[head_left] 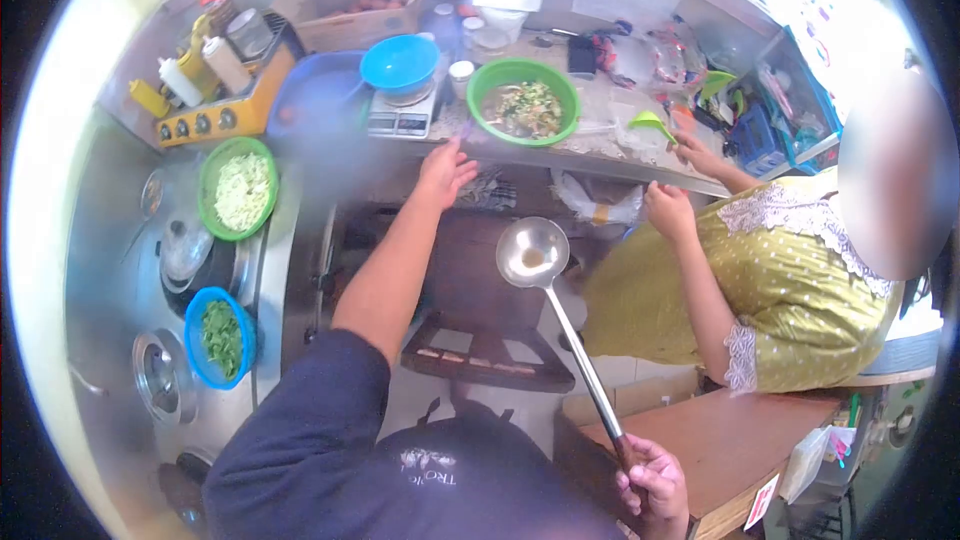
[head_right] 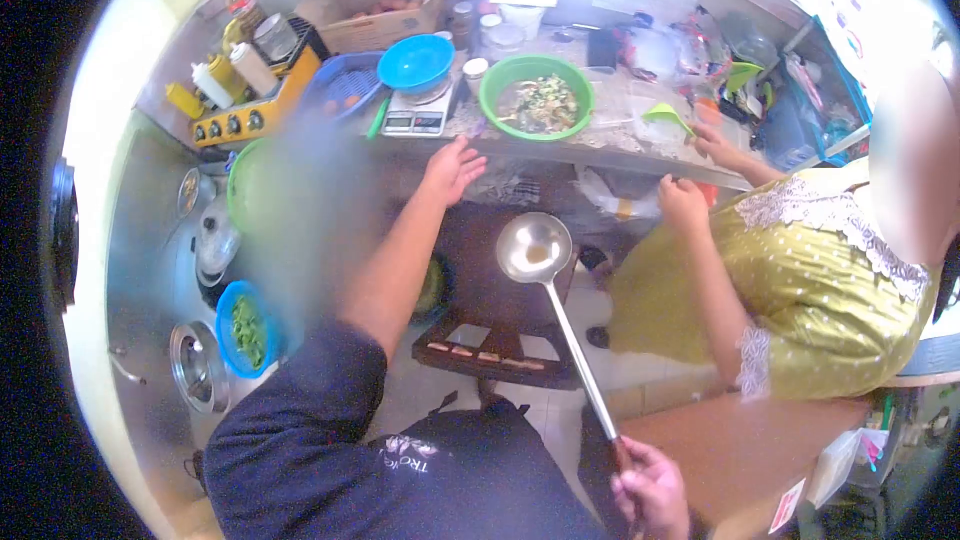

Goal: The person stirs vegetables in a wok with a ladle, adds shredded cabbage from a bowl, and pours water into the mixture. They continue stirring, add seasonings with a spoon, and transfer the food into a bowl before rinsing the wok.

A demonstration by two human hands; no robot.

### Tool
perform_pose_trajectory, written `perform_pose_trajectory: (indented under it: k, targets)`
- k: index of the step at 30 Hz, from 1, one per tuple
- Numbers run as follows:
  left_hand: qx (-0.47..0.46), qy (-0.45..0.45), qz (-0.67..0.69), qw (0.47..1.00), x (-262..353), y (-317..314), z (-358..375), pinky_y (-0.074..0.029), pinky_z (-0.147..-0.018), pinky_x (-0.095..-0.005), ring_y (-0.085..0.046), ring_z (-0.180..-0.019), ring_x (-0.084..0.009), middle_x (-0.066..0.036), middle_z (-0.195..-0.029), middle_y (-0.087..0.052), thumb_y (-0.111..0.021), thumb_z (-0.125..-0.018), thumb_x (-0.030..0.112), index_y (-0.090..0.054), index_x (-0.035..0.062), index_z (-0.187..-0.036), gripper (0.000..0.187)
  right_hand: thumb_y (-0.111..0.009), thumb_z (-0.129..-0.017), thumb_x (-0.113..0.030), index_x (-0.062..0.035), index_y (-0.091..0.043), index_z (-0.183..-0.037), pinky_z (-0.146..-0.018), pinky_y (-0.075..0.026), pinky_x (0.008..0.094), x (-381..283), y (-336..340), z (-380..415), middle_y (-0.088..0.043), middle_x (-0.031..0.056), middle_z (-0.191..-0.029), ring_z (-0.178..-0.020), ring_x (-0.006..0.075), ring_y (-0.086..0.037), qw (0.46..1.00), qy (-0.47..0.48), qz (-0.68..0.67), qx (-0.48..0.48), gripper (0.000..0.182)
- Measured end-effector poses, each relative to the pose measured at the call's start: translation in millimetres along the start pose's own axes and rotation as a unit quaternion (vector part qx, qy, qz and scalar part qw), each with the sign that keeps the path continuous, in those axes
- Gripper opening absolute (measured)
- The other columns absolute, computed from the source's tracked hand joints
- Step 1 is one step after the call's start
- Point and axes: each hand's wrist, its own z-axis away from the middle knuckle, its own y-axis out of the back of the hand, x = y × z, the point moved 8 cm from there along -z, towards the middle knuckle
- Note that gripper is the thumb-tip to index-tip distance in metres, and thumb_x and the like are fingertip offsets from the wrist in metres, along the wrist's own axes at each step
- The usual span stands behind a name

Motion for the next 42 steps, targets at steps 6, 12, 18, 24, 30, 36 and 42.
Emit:
perform_pose_trajectory:
  k: [6, 12, 18, 24, 30, 36, 42]
  targets:
    - [-0.115, -0.007, -0.045, 0.992, -33.8, 116.7, 254.2, -0.050, -0.070, -0.0332, -0.062, -0.076, -0.0199, -0.010, -0.084, -0.064, -0.053, -0.091, 0.026, -0.060, 0.0040, -0.095, 0.023, -0.060, -0.076, -0.007, 0.0025, -0.046, -0.127, -0.035, -0.035, 0.0222, 7.6, -59.6, -8.5, -0.059, 0.0067, -0.069, -0.040, 0.0095, -0.044, 0.991, -0.013, 0.104, -0.086, 0.054]
    - [-0.202, 0.087, -0.158, 0.963, -39.3, 76.6, 481.1, -0.052, -0.067, -0.0302, -0.061, -0.084, -0.0173, -0.009, -0.100, -0.062, -0.054, -0.093, 0.043, -0.056, 0.0032, -0.115, 0.046, -0.049, -0.080, -0.006, 0.0004, -0.040, -0.132, -0.030, -0.033, 0.0206, 48.9, -152.0, 40.2, -0.054, 0.0094, -0.068, -0.036, 0.0087, -0.041, 0.963, -0.008, 0.221, -0.155, 0.052]
    - [0.056, -0.123, 0.025, 0.991, 44.0, 153.4, 579.0, -0.050, -0.065, -0.0309, -0.059, -0.071, -0.0148, -0.009, -0.086, -0.062, -0.055, -0.094, 0.026, -0.046, 0.0018, -0.102, 0.027, -0.052, -0.086, -0.014, -0.0008, -0.035, -0.134, -0.035, -0.039, 0.0204, 120.7, -297.0, 128.1, -0.060, 0.0135, -0.088, -0.045, 0.0093, -0.048, 0.903, -0.008, 0.283, -0.325, 0.053]
    - [0.156, -0.174, 0.101, 0.967, 26.2, 271.3, 697.7, -0.051, -0.066, -0.0323, -0.061, -0.072, -0.0177, -0.010, -0.081, -0.061, -0.057, -0.091, 0.022, -0.049, 0.0033, -0.099, 0.022, -0.053, -0.093, -0.015, -0.0044, -0.025, -0.142, -0.054, -0.052, 0.0267, 254.5, -326.3, 195.7, -0.062, 0.0151, -0.096, -0.067, 0.0170, -0.063, 0.808, -0.072, 0.322, -0.489, 0.057]
    - [0.212, -0.140, 0.162, 0.954, 22.2, 378.6, 788.6, -0.051, -0.062, -0.0355, -0.059, -0.066, -0.0204, -0.006, -0.076, -0.055, -0.051, -0.092, 0.016, -0.050, 0.0017, -0.101, 0.017, -0.055, -0.095, -0.024, -0.0046, -0.045, -0.134, -0.062, -0.049, 0.0233, 316.6, -362.3, 224.0, -0.061, 0.0030, -0.084, -0.072, 0.0081, -0.057, 0.691, -0.036, 0.397, -0.603, 0.045]
    - [0.269, -0.146, 0.124, 0.944, 20.1, 407.2, 879.9, -0.042, -0.041, -0.0264, -0.049, -0.050, -0.0114, -0.002, -0.074, -0.051, -0.047, -0.096, 0.018, -0.048, 0.0028, -0.113, 0.023, -0.062, -0.090, -0.032, 0.0000, -0.066, -0.088, -0.055, -0.045, 0.0253, 176.6, -379.7, 327.2, -0.061, 0.0067, -0.075, -0.065, 0.0160, -0.058, 0.584, 0.350, 0.233, -0.694, 0.033]
    - [0.298, -0.180, 0.132, 0.928, 10.2, 383.3, 880.9, -0.033, -0.037, -0.0185, -0.040, -0.048, -0.0047, 0.001, -0.073, -0.045, -0.047, -0.098, 0.022, -0.044, 0.0028, -0.125, 0.034, -0.076, -0.077, -0.033, 0.0003, -0.065, -0.083, -0.037, -0.034, 0.0193, 106.0, -344.4, 368.0, -0.055, 0.0050, -0.066, -0.043, 0.0103, -0.047, 0.413, 0.555, -0.063, -0.719, 0.036]
